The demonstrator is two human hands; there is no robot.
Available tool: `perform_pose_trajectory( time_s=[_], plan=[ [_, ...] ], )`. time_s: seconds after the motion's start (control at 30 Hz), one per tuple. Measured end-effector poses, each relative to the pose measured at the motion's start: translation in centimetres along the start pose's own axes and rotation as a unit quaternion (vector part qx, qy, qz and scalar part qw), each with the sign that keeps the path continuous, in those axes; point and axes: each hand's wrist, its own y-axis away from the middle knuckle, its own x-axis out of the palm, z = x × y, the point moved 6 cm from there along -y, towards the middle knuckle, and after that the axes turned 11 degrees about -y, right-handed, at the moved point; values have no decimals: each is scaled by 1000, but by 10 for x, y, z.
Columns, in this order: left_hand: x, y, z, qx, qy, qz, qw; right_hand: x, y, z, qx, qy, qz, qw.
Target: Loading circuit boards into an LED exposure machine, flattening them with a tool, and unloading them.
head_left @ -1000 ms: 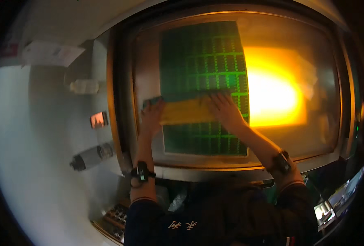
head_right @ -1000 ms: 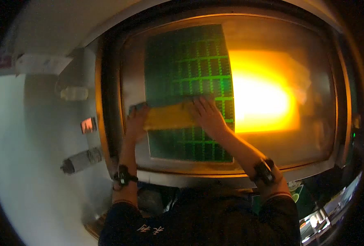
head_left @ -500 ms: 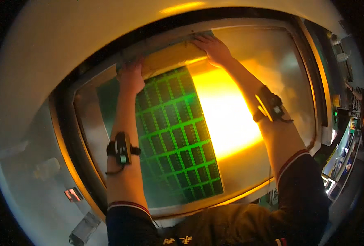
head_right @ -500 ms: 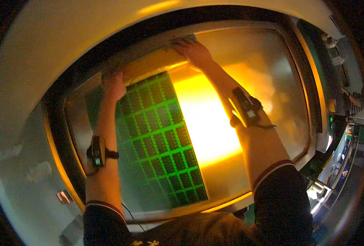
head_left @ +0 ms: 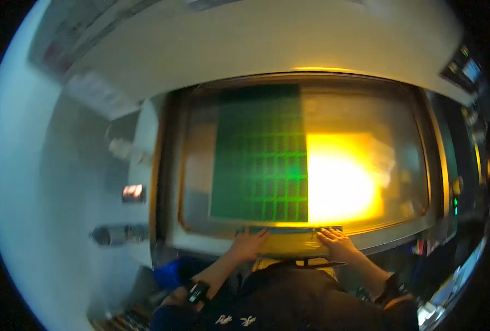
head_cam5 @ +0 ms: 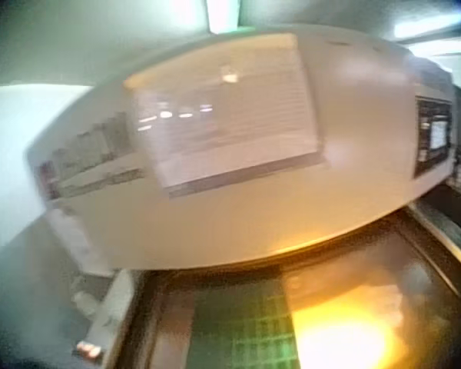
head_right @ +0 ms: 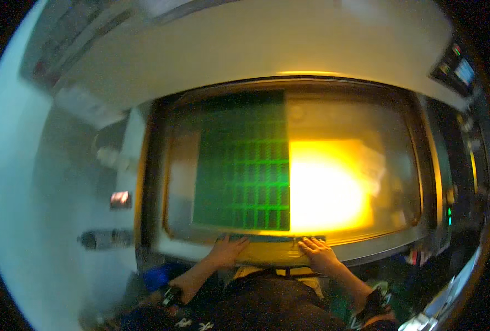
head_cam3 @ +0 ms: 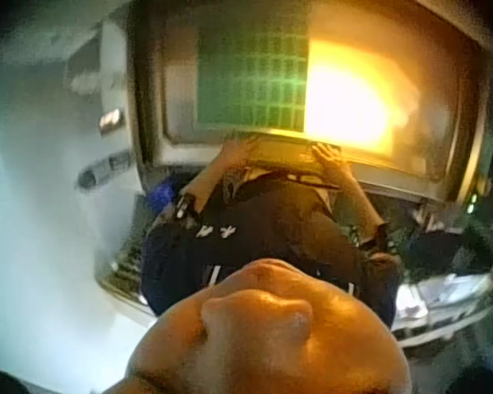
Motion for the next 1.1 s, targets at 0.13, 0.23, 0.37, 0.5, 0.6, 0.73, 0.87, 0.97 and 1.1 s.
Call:
perform_pose_trajectory(
  time_s=[0.13, 0.23, 0.37, 0.5, 0.6, 0.73, 0.87, 0.97, 1.1],
  plan=[
    [-64, -18, 8, -46, 5, 28, 999, -18, -19, -25, 0, 36, -69, 997],
    [-58, -23, 11, -59, 10, -70, 996, -60, -22, 4, 17, 11, -117, 993],
    [-74, 26, -39, -77, -14, -139, 987, -76, 41, 44, 33, 109, -154, 982],
    [-10, 14, -60, -39, 98, -133, 985, -15, 140, 10, 68, 97, -257, 959],
    [32, -1, -55, -27, 108, -90, 990, 59, 238, -45, 259, -189, -226, 920],
    [104, -29, -47, -102, 94, -101, 985, 109, 315, -3, 406, -263, -155, 861],
    [161, -46, -38, -128, 66, -91, 985, 169, 396, 4, 445, -292, -161, 831],
    [171, -86, -74, -117, 75, -59, 989, 297, 603, -94, 334, -176, -207, 902],
    [156, -108, -95, -254, 240, -107, 931, 284, 512, -68, 495, -334, -138, 790]
  ],
)
